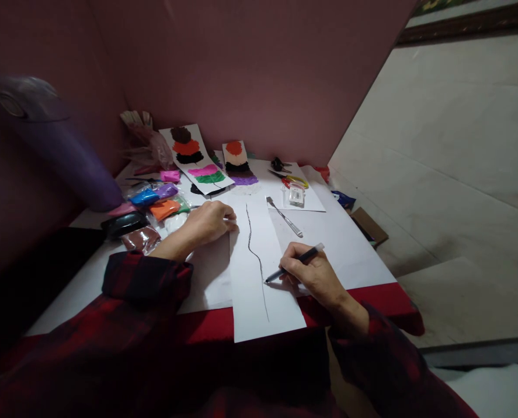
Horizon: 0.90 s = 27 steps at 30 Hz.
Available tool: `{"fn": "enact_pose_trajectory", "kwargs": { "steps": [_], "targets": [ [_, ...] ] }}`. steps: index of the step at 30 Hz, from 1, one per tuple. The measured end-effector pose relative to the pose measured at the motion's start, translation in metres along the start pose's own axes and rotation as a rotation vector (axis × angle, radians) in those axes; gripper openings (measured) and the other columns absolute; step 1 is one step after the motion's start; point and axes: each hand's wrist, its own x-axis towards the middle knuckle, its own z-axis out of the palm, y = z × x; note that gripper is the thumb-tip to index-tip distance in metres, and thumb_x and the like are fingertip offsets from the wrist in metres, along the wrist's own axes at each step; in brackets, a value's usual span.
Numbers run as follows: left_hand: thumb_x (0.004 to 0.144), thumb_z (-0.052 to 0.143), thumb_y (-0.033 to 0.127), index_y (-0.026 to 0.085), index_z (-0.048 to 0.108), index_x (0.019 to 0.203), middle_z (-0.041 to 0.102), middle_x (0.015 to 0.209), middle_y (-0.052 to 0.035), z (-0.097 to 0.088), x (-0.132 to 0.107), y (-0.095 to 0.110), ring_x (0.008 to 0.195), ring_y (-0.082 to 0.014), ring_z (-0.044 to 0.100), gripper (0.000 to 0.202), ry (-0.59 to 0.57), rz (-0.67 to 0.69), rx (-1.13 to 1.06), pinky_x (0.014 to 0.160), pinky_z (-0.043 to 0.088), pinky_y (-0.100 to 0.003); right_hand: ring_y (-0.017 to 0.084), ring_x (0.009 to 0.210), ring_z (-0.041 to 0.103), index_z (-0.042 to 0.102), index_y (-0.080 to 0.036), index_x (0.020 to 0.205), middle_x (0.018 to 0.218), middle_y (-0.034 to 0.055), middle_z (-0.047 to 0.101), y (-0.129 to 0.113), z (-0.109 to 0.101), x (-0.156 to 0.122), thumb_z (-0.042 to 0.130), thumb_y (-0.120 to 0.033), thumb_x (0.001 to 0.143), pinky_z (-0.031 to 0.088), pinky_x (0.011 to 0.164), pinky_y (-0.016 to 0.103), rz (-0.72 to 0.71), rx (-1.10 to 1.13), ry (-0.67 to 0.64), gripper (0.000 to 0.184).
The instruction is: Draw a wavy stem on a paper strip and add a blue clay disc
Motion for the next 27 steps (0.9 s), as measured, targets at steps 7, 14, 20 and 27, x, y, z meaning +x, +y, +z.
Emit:
{"fn": "enact_pose_trajectory", "kwargs": {
  "steps": [7, 14, 20, 27],
  "targets": [
    [0.074, 0.062, 0.034, 0.021, 0.074, 0.098, 0.072, 0.106, -0.0108, 0.0004, 0.0007, -0.0006, 0.095, -0.0262, 0.064, 0.029, -0.011, -0.007, -0.004, 0.082, 0.047, -0.033, 0.010, 0.046, 0.047, 0.052, -0.018, 0.057, 0.048, -0.0029, 0.053, -0.0011, 0.0007, -0.0007, 0.058, -0.024, 0.074, 0.039, 0.046, 0.022, 0.005, -0.023, 0.054, 0.019],
    [0.074, 0.062, 0.036, 0.022, 0.073, 0.097, 0.072, 0.104, -0.0104, 0.0001, 0.0015, -0.0006, 0.097, -0.0274, 0.064, 0.029, -0.012, -0.010, 0.009, 0.081, 0.047, -0.034, 0.010, 0.044, 0.047, 0.051, -0.018, 0.054, 0.044, -0.0045, 0.049, -0.0013, -0.0007, -0.0012, 0.058, -0.022, 0.072, 0.038, 0.045, 0.022, 0.006, 0.009, -0.007, 0.019],
    [0.074, 0.062, 0.034, 0.022, 0.074, 0.096, 0.072, 0.105, -0.0108, 0.0018, 0.0007, -0.0020, 0.094, -0.0262, 0.064, 0.027, 0.005, 0.001, -0.018, 0.081, 0.047, -0.034, 0.010, 0.044, 0.047, 0.052, -0.018, 0.057, 0.048, -0.0025, 0.054, -0.0002, 0.0000, -0.0008, 0.058, -0.026, 0.075, 0.037, 0.043, 0.021, 0.007, -0.018, 0.090, 0.020],
    [0.073, 0.063, 0.035, 0.021, 0.074, 0.096, 0.072, 0.105, -0.0111, 0.0017, -0.0001, -0.0013, 0.095, -0.0272, 0.064, 0.028, 0.005, -0.007, -0.038, 0.080, 0.047, -0.033, 0.009, 0.047, 0.046, 0.052, -0.018, 0.056, 0.049, -0.0025, 0.055, 0.0001, 0.0001, -0.0007, 0.058, -0.024, 0.075, 0.038, 0.046, 0.021, -0.013, -0.051, 0.072, 0.021]
  ]
}}
